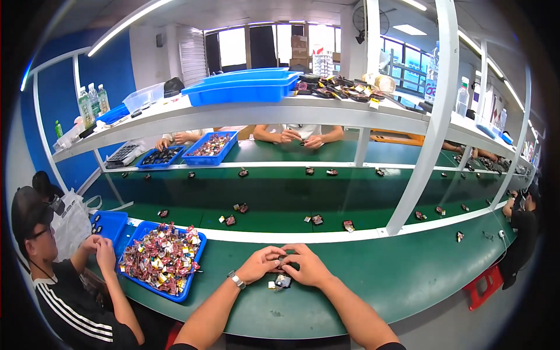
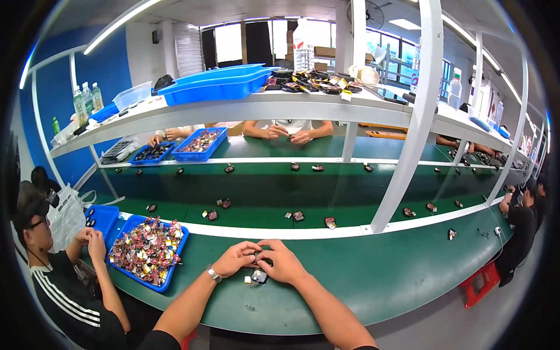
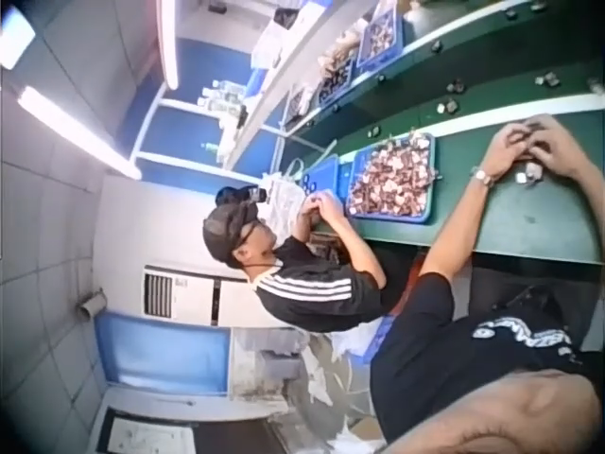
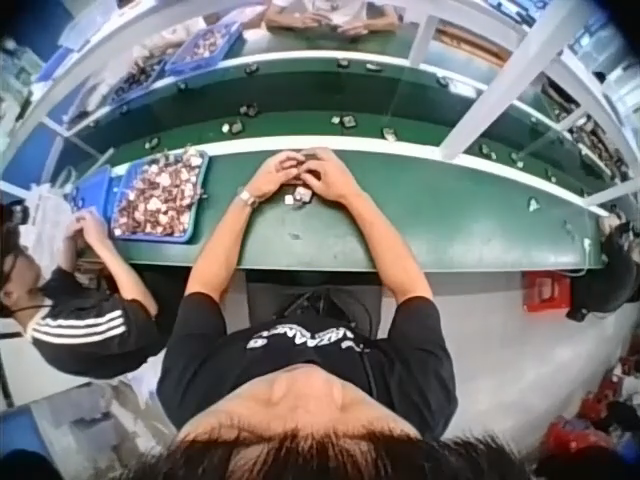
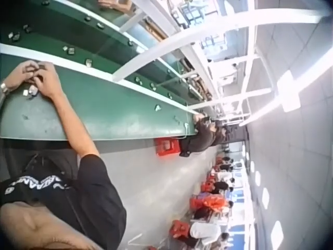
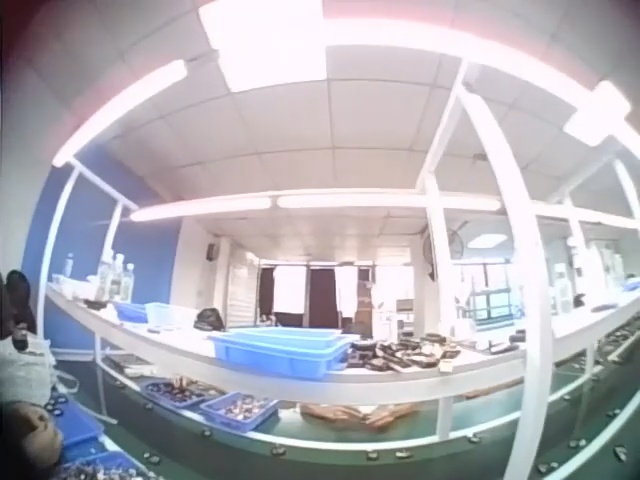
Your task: The recorder is assembling small electronic components on a conveyor belt in a factory setting.
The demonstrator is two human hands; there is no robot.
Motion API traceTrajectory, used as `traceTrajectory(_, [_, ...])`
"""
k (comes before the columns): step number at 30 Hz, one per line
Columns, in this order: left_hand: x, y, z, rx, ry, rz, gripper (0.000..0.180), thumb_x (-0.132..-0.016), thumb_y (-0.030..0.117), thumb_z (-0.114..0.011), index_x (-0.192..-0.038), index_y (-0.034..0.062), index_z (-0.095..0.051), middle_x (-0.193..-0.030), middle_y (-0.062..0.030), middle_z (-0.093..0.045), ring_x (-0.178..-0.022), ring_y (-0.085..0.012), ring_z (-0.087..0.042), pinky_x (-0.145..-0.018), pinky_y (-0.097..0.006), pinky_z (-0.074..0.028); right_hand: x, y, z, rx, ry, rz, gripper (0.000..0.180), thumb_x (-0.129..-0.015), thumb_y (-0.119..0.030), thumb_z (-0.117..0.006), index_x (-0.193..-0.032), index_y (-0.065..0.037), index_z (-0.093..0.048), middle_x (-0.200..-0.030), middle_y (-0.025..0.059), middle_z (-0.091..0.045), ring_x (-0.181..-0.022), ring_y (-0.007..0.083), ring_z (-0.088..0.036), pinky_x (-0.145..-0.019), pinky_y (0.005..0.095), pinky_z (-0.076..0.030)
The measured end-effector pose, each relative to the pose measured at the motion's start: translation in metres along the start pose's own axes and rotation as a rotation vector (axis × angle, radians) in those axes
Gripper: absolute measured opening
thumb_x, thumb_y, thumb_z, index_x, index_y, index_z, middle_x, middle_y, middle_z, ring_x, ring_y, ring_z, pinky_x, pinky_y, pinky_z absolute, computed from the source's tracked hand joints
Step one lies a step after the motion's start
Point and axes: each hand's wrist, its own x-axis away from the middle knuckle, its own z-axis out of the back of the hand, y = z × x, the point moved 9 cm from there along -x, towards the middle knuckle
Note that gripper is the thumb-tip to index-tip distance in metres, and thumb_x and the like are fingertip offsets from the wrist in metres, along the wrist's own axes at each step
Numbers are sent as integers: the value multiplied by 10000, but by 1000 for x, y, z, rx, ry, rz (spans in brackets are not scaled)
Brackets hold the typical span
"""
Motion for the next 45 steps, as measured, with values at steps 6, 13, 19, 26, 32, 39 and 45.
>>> traceTrajectory(6, [-1,-1,2,9,32,-15,293,-958,-20,-458,-1248,17,-478,-1202,-117,-594,-1106,-200,-600,-955,-355,-527,1,2,0,18,48,-1,123,-815,-148,-688,-922,-94,-713,-1205,72,-598,-1151,266,-541,-937,372,-480])
traceTrajectory(13, [-1,-5,8,41,56,-17,288,-963,-7,-463,-1247,40,-484,-1197,-92,-592,-1091,-184,-601,-943,-349,-526,2,0,-4,46,178,-25,97,-803,-128,-679,-886,-78,-685,-1176,85,-600,-1100,274,-567,-886,367,-504])
traceTrajectory(19, [-2,-10,14,87,71,-9,282,-963,2,-472,-1241,45,-484,-1191,-91,-596,-1084,-186,-605,-937,-349,-527,2,0,-7,-4,187,9,107,-807,-109,-678,-907,-72,-683,-1168,91,-599,-1094,274,-567,-885,367,-502])
traceTrajectory(26, [-4,-6,11,82,87,0,274,-961,21,-493,-1234,46,-488,-1194,-92,-600,-1088,-188,-608,-927,-345,-533,3,7,-6,-14,215,-34,146,-802,-103,-708,-947,-87,-714,-1165,76,-608,-1086,272,-571,-903,368,-500])
traceTrajectory(32, [-2,-6,12,108,91,-15,262,-959,17,-496,-1220,44,-495,-1206,-95,-596,-1092,-192,-608,-933,-350,-531,6,9,-6,-40,252,-38,153,-788,-99,-716,-941,-93,-720,-1152,73,-618,-1087,275,-572,-908,374,-497])
traceTrajectory(39, [1,-9,16,63,139,-39,251,-968,24,-503,-1219,26,-496,-1252,-120,-580,-1121,-203,-602,-946,-345,-534,4,-10,-2,-31,317,29,170,-763,-60,-706,-933,-71,-712,-1153,92,-616,-1114,298,-558,-935,385,-480])
traceTrajectory(45, [0,-6,18,90,137,-74,242,-967,19,-505,-1208,24,-497,-1277,-146,-572,-1130,-210,-600,-965,-355,-526,0,-21,9,70,329,119,179,-736,-47,-695,-914,-61,-704,-1161,101,-604,-1116,304,-548,-930,386,-480])
